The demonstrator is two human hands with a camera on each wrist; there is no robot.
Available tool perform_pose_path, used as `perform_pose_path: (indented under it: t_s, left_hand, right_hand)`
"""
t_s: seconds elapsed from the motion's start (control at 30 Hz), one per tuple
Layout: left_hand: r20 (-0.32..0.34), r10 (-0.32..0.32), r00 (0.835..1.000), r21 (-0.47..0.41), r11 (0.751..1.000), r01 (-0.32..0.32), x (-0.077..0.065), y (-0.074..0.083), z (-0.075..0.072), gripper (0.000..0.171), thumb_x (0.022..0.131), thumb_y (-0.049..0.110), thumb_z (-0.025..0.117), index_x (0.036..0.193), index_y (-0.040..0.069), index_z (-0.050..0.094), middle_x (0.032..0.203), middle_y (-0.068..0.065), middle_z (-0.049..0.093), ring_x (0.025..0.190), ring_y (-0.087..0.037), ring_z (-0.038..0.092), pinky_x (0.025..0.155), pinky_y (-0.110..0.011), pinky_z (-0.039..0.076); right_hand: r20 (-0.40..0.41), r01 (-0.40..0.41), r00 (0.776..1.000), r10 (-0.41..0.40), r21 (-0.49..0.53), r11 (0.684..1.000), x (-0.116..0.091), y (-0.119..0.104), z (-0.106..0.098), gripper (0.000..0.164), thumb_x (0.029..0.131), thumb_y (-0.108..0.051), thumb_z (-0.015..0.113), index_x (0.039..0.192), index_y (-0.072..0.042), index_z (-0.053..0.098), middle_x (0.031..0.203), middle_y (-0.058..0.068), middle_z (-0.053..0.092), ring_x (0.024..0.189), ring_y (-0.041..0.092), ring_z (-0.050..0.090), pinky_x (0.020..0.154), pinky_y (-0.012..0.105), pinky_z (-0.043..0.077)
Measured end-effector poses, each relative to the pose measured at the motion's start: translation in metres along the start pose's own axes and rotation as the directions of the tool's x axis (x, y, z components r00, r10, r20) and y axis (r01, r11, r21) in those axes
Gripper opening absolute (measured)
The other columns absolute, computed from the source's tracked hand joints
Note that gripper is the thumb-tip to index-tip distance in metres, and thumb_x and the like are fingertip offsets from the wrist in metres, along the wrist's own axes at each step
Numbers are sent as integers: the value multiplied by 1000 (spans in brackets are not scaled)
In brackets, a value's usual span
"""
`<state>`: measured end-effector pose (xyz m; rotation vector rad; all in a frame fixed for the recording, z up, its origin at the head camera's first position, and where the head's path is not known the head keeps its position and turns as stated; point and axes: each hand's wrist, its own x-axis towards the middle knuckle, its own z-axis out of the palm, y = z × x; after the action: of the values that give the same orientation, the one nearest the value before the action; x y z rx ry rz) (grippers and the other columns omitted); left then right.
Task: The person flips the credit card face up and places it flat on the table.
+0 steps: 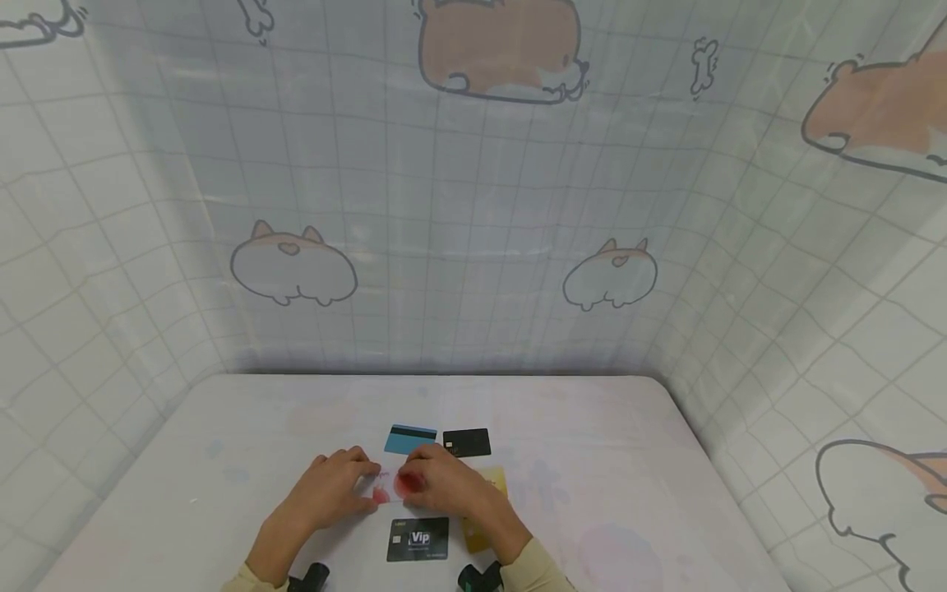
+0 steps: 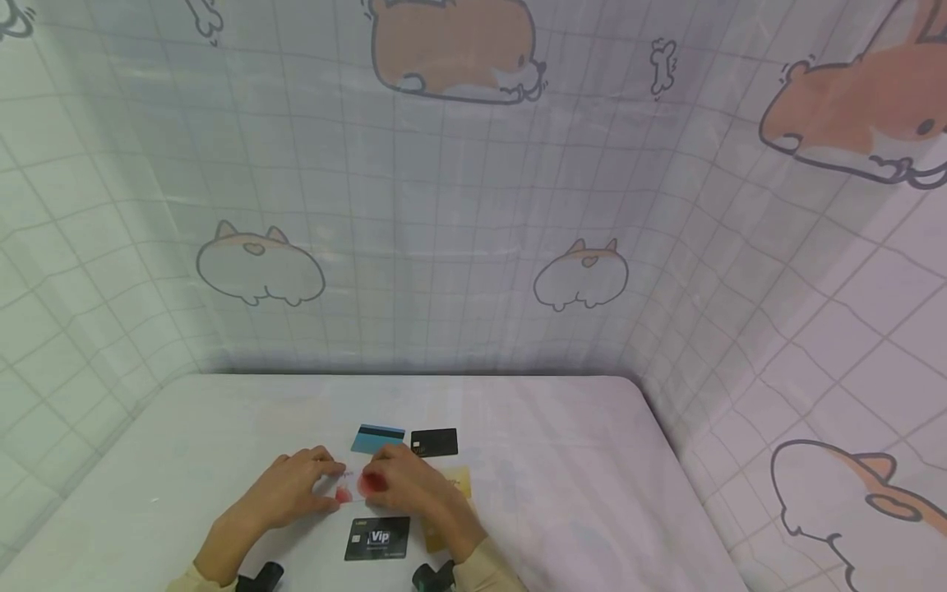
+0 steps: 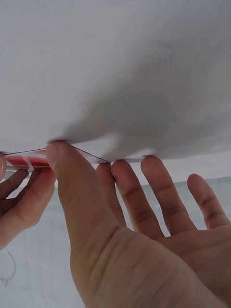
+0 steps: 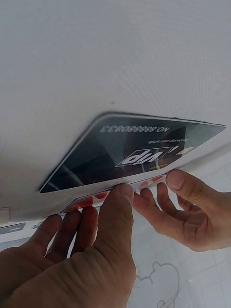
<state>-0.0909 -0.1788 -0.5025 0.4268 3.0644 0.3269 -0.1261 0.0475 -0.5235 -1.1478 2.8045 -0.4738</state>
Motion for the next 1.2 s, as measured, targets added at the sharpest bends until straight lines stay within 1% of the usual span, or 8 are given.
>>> perform_pose_path:
  t_s: [0.23, 0.43, 0.53, 0.6, 0.73, 0.9, 1.1, 1.2]
  left_hand:
    - [-31, 16, 999, 16, 1000, -15, 1, -4, 0, 61, 76, 54, 82, 121, 15, 72, 109, 1, 66, 104, -22, 62, 92, -57, 47]
    - [-152, 62, 986, 15, 998, -60, 1, -9, -4, 60, 81, 44, 82, 130, 13, 66, 102, 2, 64, 98, -19, 63, 87, -53, 50]
    - [-210, 81, 974, 20, 997, -79, 2, -11, -8, 61, 81, 41, 83, 132, 12, 65, 105, -1, 65, 98, -21, 64, 87, -54, 51]
    - [-224, 75, 972, 20, 997, -72, 3, -12, -10, 63, 81, 41, 83, 134, 12, 64, 108, -3, 65, 102, -23, 65, 89, -55, 51]
    - [-205, 49, 977, 12, 999, -48, 7, -15, -12, 66, 81, 42, 83, 135, 12, 62, 113, -7, 66, 107, -27, 64, 93, -58, 49]
    - [-174, 39, 984, -7, 999, -41, 18, -20, -11, 65, 82, 42, 82, 136, 12, 62, 116, -9, 65, 109, -30, 63, 94, -59, 48]
    - [-95, -11, 995, -100, 995, 1, 39, -27, -6, 67, 83, 42, 81, 139, 13, 60, 123, -10, 63, 113, -29, 61, 98, -59, 46]
    - [-71, -22, 997, -115, 993, 13, 47, -30, -3, 67, 81, 41, 82, 138, 12, 61, 124, -11, 62, 114, -30, 61, 98, -58, 46]
  right_hand:
    - [-25, -23, 999, 23, 14, 1000, 0, -1, -2, 48, 92, -46, 72, 137, -33, 60, 136, -10, 54, 120, 7, 51, 96, 25, 51]
    - [-92, -70, 993, 78, 89, 994, -2, 3, -14, 51, 94, -49, 67, 141, -33, 56, 141, -11, 50, 127, 10, 48, 103, 33, 48]
    - [-136, -103, 983, 122, 136, 985, -4, 7, -24, 53, 94, -48, 67, 143, -33, 54, 140, -9, 51, 126, 11, 49, 102, 35, 49]
    - [-160, -113, 977, 138, 159, 981, -4, 10, -30, 54, 94, -47, 68, 144, -31, 53, 139, -8, 52, 125, 12, 49, 102, 34, 50]
    - [-177, -123, 972, 154, 173, 977, -2, 16, -34, 56, 95, -48, 67, 144, -27, 53, 139, -7, 52, 125, 13, 48, 102, 33, 49]
    - [-173, -149, 970, 174, 146, 978, 4, 21, -33, 57, 95, -49, 66, 145, -25, 53, 141, -5, 52, 128, 15, 47, 105, 36, 47]
    - [-176, -198, 964, 201, 34, 980, 14, 30, -31, 57, 93, -46, 69, 142, -21, 56, 137, -2, 55, 126, 17, 49, 108, 38, 44]
    - [-166, -214, 964, 209, -15, 977, 19, 34, -30, 59, 91, -49, 70, 141, -20, 57, 135, -2, 56, 124, 17, 50, 108, 37, 43]
